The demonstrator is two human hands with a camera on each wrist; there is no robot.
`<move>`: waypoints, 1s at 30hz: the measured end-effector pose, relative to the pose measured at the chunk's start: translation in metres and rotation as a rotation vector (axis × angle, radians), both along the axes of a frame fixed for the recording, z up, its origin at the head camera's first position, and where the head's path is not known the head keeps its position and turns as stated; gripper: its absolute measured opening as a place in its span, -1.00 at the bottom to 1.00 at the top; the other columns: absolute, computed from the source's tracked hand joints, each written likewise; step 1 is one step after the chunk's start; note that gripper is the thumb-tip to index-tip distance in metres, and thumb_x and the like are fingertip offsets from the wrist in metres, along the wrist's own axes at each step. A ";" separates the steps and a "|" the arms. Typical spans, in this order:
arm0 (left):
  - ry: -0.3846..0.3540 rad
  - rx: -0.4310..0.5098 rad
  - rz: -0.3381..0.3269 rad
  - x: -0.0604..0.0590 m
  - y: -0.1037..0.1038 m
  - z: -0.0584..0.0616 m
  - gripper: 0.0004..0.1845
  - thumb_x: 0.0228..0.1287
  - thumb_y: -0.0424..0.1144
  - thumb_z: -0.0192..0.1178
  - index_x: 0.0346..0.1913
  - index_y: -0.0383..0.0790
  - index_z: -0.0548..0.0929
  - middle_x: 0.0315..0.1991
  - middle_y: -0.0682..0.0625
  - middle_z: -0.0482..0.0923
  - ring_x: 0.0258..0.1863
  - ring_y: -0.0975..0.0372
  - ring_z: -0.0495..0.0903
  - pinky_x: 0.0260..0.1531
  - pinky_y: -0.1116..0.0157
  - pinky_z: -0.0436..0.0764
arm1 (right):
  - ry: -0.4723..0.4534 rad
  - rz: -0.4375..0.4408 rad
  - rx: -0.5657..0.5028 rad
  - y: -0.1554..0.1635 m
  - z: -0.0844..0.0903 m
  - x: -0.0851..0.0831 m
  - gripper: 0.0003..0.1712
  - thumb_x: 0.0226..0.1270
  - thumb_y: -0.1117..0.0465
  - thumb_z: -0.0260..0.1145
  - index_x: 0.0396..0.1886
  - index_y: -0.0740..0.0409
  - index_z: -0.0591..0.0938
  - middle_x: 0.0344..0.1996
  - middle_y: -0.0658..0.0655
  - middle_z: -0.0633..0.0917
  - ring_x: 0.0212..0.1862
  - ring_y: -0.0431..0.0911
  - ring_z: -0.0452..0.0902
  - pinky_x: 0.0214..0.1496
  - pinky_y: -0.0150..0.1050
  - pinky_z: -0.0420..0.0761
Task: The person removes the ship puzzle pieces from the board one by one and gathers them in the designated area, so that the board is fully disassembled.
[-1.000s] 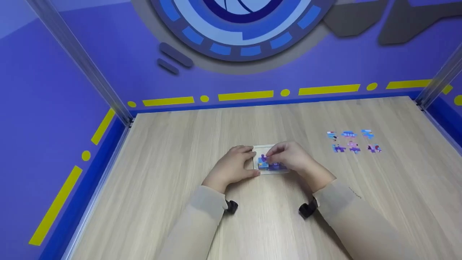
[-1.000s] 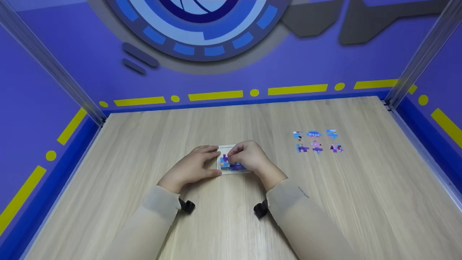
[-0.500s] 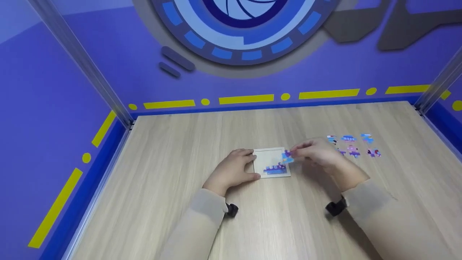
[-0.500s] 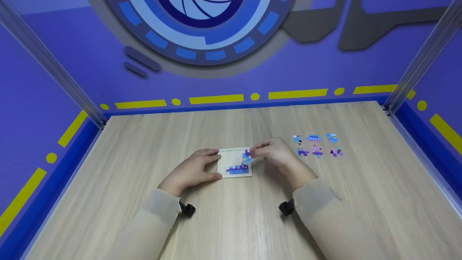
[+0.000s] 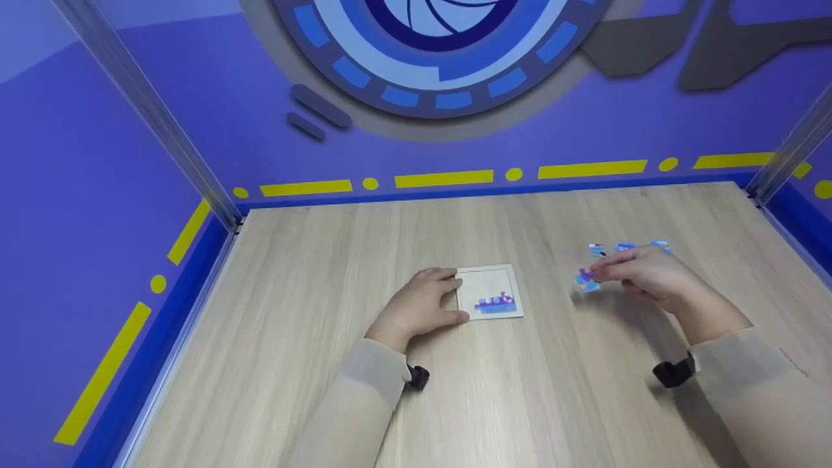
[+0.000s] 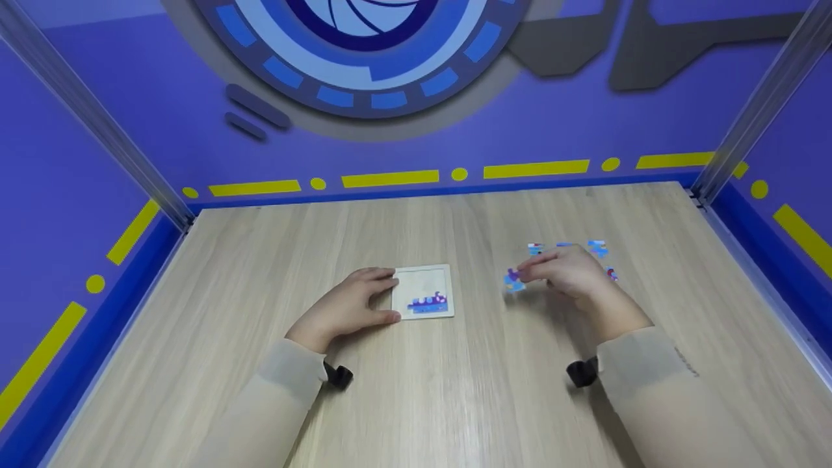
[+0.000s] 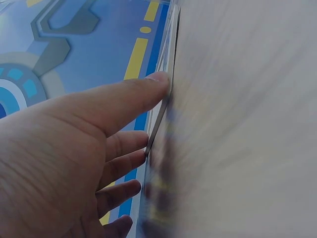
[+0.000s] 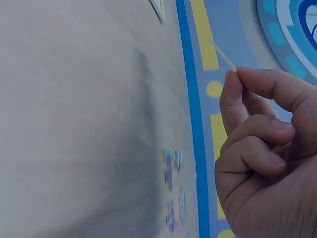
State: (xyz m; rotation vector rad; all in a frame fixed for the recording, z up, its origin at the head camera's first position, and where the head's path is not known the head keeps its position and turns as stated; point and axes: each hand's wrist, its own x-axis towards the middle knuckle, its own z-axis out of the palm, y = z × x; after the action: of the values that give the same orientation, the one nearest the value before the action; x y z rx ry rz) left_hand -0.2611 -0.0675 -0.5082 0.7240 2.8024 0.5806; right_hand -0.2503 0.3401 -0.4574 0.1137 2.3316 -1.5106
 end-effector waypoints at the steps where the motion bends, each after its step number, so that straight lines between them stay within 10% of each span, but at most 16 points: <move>1: -0.002 0.001 0.002 0.000 0.000 0.000 -0.18 0.29 0.27 0.35 0.52 -0.03 0.46 0.62 0.11 0.26 0.64 0.14 0.18 0.66 0.15 0.22 | -0.001 0.000 0.010 0.006 -0.001 0.001 -0.54 0.21 0.08 0.59 0.05 0.22 0.78 -0.55 -0.29 0.71 -0.71 -0.32 0.15 -0.66 -0.43 0.27; 5: -0.010 0.002 0.007 0.001 0.001 0.001 -0.18 0.30 0.26 0.35 0.53 -0.02 0.44 0.62 0.11 0.26 0.65 0.15 0.18 0.66 0.16 0.22 | 0.004 0.005 0.079 0.027 -0.005 0.005 -0.54 0.21 0.06 0.58 0.05 0.19 0.80 -0.29 -0.33 0.81 -0.69 -0.31 0.20 -0.65 -0.40 0.34; 30: -0.001 -0.002 0.015 -0.001 0.003 0.000 -0.17 0.26 0.25 0.37 0.51 -0.03 0.46 0.61 0.08 0.29 0.64 0.11 0.19 0.66 0.14 0.23 | -0.041 0.054 0.273 0.049 -0.019 0.010 -0.58 0.28 0.09 0.52 0.00 0.30 0.80 -0.28 -0.15 0.82 -0.39 -0.25 0.38 -0.46 -0.30 0.38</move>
State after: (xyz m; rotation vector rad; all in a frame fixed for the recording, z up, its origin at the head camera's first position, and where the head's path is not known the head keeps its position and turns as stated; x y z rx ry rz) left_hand -0.2622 -0.0646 -0.5085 0.7028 2.8094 0.5808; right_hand -0.2399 0.3890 -0.4759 0.1473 2.4743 -1.1473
